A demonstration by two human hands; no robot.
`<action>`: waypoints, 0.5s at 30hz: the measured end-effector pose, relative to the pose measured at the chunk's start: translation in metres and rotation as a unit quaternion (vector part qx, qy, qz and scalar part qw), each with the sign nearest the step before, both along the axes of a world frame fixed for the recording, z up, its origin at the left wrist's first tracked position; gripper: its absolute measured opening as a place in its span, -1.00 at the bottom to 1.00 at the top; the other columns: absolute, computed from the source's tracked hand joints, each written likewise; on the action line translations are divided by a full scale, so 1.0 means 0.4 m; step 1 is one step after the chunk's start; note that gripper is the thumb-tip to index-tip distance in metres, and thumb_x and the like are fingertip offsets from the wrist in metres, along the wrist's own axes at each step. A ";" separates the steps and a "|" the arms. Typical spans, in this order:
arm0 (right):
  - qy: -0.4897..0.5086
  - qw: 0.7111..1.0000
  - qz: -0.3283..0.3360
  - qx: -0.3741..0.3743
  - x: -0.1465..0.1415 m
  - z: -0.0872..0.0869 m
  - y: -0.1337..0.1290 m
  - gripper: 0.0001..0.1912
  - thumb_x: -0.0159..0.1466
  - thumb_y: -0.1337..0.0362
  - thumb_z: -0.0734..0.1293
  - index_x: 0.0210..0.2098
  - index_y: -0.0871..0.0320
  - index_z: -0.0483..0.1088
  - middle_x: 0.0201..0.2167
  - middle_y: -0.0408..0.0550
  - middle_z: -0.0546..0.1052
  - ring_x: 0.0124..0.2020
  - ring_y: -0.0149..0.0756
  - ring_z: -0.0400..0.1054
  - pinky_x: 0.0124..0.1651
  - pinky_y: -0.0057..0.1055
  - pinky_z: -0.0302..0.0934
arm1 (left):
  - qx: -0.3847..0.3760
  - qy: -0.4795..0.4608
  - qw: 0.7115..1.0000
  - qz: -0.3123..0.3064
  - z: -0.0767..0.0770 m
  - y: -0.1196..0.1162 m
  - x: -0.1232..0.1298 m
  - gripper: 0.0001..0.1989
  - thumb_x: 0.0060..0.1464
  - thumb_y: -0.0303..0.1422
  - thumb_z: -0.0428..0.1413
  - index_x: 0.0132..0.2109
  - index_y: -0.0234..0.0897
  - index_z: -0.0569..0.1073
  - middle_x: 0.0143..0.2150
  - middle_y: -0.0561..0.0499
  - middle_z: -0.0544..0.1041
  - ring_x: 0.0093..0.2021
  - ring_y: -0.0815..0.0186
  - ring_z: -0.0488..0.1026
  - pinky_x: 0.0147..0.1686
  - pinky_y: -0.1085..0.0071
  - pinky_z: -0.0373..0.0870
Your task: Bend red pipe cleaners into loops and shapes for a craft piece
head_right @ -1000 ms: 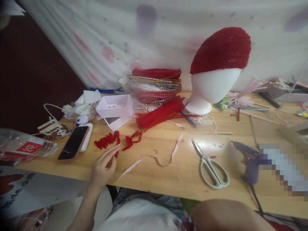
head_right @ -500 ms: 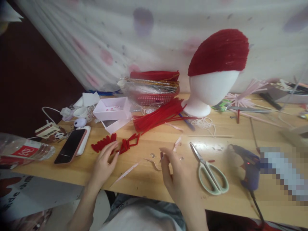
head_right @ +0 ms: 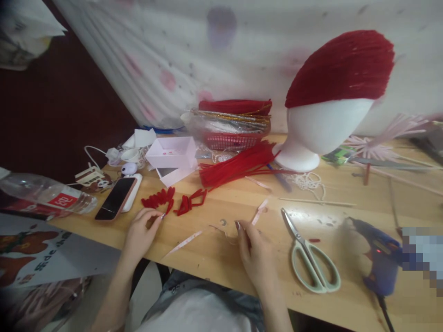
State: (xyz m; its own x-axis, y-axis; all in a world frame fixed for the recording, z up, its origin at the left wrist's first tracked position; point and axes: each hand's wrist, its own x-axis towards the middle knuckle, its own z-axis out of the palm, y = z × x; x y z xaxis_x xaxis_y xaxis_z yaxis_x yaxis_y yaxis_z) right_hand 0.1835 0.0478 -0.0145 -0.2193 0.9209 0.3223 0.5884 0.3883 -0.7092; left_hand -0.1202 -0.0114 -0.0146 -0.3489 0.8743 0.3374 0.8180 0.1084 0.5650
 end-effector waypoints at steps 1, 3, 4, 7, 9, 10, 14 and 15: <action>0.008 1.000 -0.009 0.004 0.002 -0.002 -0.002 -0.74 0.37 0.19 0.18 -0.25 0.16 0.46 -0.58 -0.07 0.53 -0.60 -0.27 0.42 -0.51 -0.43 0.18 | 0.006 -0.009 1.000 0.002 0.004 0.002 0.005 -0.83 0.16 -0.30 0.03 -0.31 -0.23 0.47 -0.29 -0.07 0.53 -0.22 0.16 0.48 -0.19 0.24 0.44; 0.031 0.999 -0.023 0.007 -0.001 0.000 -0.009 -0.75 0.36 0.18 0.20 -0.28 0.15 0.47 -0.58 -0.07 0.52 -0.61 -0.28 0.39 -0.52 -0.43 0.16 | 0.016 -0.029 0.999 0.007 0.013 0.007 0.020 -0.84 0.18 -0.30 0.02 -0.28 -0.24 0.44 -0.27 -0.07 0.56 -0.22 0.18 0.51 -0.20 0.27 0.45; 0.050 0.998 -0.030 -0.001 -0.007 0.004 -0.012 -0.75 0.35 0.17 0.21 -0.28 0.15 0.47 -0.57 -0.07 0.52 -0.60 -0.28 0.39 -0.51 -0.42 0.17 | 0.021 -0.040 0.999 0.009 0.017 0.008 0.029 -0.85 0.19 -0.29 0.01 -0.26 -0.24 0.43 -0.27 -0.07 0.57 -0.23 0.18 0.52 -0.21 0.27 0.45; 0.148 0.984 -0.037 -0.088 -0.056 0.034 -0.021 -0.71 0.36 0.10 0.21 -0.26 0.13 0.47 -0.50 -0.08 0.51 -0.51 -0.29 0.38 -0.45 -0.43 0.20 | 0.033 -0.076 0.997 0.009 0.032 0.006 0.068 -0.84 0.24 -0.28 -0.02 -0.23 -0.24 0.38 -0.30 -0.07 0.60 -0.25 0.21 0.56 -0.22 0.31 0.48; 0.248 0.952 -0.001 -0.182 -0.110 0.060 -0.020 -0.67 0.36 0.02 0.20 -0.25 0.12 0.45 -0.51 -0.13 0.45 -0.52 -0.33 0.31 -0.46 -0.45 0.18 | 0.039 -0.131 0.991 -0.010 0.050 -0.001 0.104 -0.82 0.25 -0.25 -0.02 -0.24 -0.24 0.36 -0.33 -0.06 0.60 -0.27 0.24 0.58 -0.23 0.35 0.50; 0.297 0.925 0.032 -0.234 -0.139 0.071 -0.017 -0.66 0.33 -0.03 0.23 -0.24 0.11 0.43 -0.58 -0.20 0.38 -0.59 -0.37 0.23 -0.52 -0.47 0.11 | 0.040 -0.176 0.983 -0.026 0.060 -0.005 0.124 -0.81 0.24 -0.23 0.00 -0.25 -0.24 0.36 -0.34 -0.05 0.61 -0.27 0.25 0.59 -0.22 0.35 0.51; 0.414 0.814 0.136 -0.383 -0.228 0.093 -0.004 -0.55 0.24 -0.15 0.26 -0.46 0.12 0.30 -0.71 -0.33 0.16 -0.70 -0.48 -0.03 -0.64 -0.51 -0.11 | 0.013 -0.318 0.943 -0.092 0.094 -0.024 0.189 -0.78 0.18 -0.16 0.10 -0.29 -0.23 0.40 -0.38 -0.02 0.60 -0.34 0.26 0.59 -0.25 0.35 0.54; 0.432 0.803 0.140 -0.385 -0.237 0.094 -0.002 -0.54 0.22 -0.14 0.29 -0.51 0.12 0.26 -0.71 -0.33 0.16 -0.69 -0.50 -0.04 -0.63 -0.52 -0.13 | -0.001 -0.337 0.935 -0.106 0.097 -0.028 0.198 -0.78 0.17 -0.17 0.11 -0.26 -0.23 0.42 -0.37 -0.01 0.60 -0.34 0.27 0.58 -0.26 0.36 0.55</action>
